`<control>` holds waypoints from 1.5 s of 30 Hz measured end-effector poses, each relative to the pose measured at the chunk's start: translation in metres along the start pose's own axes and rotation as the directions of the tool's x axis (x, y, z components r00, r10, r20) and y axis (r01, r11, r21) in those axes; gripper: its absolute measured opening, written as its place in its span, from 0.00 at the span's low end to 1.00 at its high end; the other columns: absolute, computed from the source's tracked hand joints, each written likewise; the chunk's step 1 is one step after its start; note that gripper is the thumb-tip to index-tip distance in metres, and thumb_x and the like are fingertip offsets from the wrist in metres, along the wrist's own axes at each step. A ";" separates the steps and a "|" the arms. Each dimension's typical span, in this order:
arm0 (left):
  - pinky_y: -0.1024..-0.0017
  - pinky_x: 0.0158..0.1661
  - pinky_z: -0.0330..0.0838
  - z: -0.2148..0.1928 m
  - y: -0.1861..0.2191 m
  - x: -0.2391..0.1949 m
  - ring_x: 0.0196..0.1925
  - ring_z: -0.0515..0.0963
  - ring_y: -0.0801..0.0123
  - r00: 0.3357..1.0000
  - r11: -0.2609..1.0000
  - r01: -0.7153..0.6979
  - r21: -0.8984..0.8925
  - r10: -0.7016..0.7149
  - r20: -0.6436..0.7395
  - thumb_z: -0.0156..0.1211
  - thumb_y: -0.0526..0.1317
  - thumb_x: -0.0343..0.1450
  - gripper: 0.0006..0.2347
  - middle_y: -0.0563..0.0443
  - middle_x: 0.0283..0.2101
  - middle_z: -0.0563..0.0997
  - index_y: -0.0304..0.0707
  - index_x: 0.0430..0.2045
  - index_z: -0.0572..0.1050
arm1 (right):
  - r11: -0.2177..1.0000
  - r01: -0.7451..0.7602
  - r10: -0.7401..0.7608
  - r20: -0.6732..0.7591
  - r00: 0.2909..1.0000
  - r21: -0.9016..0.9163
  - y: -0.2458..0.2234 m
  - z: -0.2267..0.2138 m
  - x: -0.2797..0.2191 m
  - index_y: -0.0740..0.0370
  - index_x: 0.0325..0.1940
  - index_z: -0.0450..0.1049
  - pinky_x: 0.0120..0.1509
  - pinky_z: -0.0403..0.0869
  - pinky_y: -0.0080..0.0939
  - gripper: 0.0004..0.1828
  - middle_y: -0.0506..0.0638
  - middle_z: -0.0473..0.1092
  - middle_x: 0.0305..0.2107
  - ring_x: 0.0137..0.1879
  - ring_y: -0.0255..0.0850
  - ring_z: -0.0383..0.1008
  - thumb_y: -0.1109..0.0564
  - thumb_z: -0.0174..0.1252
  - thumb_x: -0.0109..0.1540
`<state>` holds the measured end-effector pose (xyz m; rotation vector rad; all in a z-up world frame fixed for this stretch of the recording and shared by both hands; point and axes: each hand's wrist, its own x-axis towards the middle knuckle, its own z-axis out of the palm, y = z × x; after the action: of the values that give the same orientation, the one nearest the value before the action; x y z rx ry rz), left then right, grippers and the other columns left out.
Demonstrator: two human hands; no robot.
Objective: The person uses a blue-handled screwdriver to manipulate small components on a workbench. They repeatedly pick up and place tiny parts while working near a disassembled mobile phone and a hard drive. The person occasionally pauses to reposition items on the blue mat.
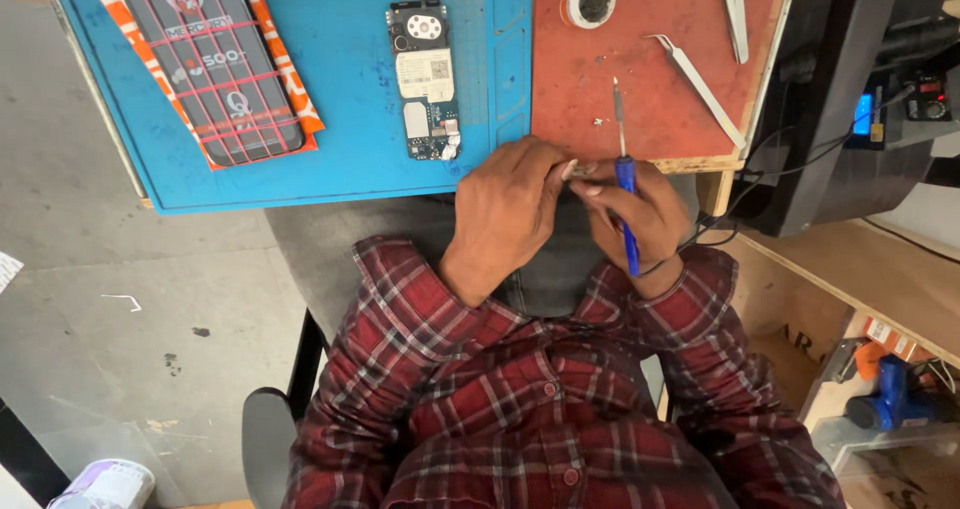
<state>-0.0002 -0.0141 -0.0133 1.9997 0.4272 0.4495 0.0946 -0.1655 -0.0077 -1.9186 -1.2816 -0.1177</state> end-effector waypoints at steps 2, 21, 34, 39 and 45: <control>0.59 0.35 0.73 0.001 0.000 0.000 0.39 0.80 0.54 1.000 1.000 0.009 0.009 -0.009 0.006 0.62 0.35 0.75 0.03 0.49 0.36 0.80 0.37 0.35 0.75 | 1.000 -0.022 0.022 0.009 1.000 -0.003 -0.002 0.001 0.001 0.61 0.48 0.72 0.44 0.78 0.43 0.19 0.56 0.73 0.41 0.44 0.49 0.80 0.75 0.70 0.60; 0.59 0.39 0.72 0.008 0.007 -0.007 0.39 0.78 0.53 0.999 0.996 -0.012 0.089 0.017 -0.051 0.60 0.29 0.72 0.07 0.46 0.36 0.76 0.35 0.40 0.71 | 0.979 -0.196 0.196 -0.011 0.981 -0.060 -0.005 0.005 -0.004 0.64 0.45 0.70 0.48 0.77 0.44 0.17 0.60 0.74 0.41 0.46 0.50 0.78 0.79 0.61 0.60; 0.60 0.37 0.73 0.012 0.010 -0.008 0.38 0.77 0.53 0.998 0.983 0.036 0.179 -0.027 -0.053 0.60 0.32 0.73 0.05 0.46 0.35 0.75 0.36 0.36 0.70 | 0.993 -0.096 0.097 0.015 0.995 -0.065 -0.001 0.015 -0.001 0.65 0.40 0.70 0.40 0.74 0.45 0.17 0.56 0.73 0.35 0.39 0.51 0.75 0.78 0.65 0.54; 0.61 0.32 0.73 0.010 0.013 -0.013 0.36 0.77 0.54 0.997 0.924 0.082 0.373 -0.077 -0.029 0.61 0.35 0.71 0.03 0.46 0.33 0.75 0.38 0.32 0.73 | 0.993 -0.111 0.112 0.021 0.994 -0.039 -0.003 0.013 0.004 0.66 0.38 0.71 0.37 0.71 0.47 0.16 0.56 0.68 0.31 0.35 0.51 0.72 0.77 0.64 0.53; 0.60 0.31 0.73 0.004 0.010 -0.009 0.33 0.79 0.52 0.990 0.936 0.119 0.331 -0.138 0.033 0.60 0.34 0.72 0.04 0.46 0.30 0.77 0.37 0.28 0.73 | 0.994 -0.109 0.111 0.062 0.992 -0.027 -0.007 0.011 0.011 0.66 0.39 0.70 0.41 0.73 0.46 0.16 0.55 0.69 0.33 0.39 0.51 0.74 0.77 0.64 0.53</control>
<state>-0.0052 -0.0260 -0.0076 2.2827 0.6277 0.2507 0.0906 -0.1495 -0.0059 -2.0231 -1.2174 -0.0152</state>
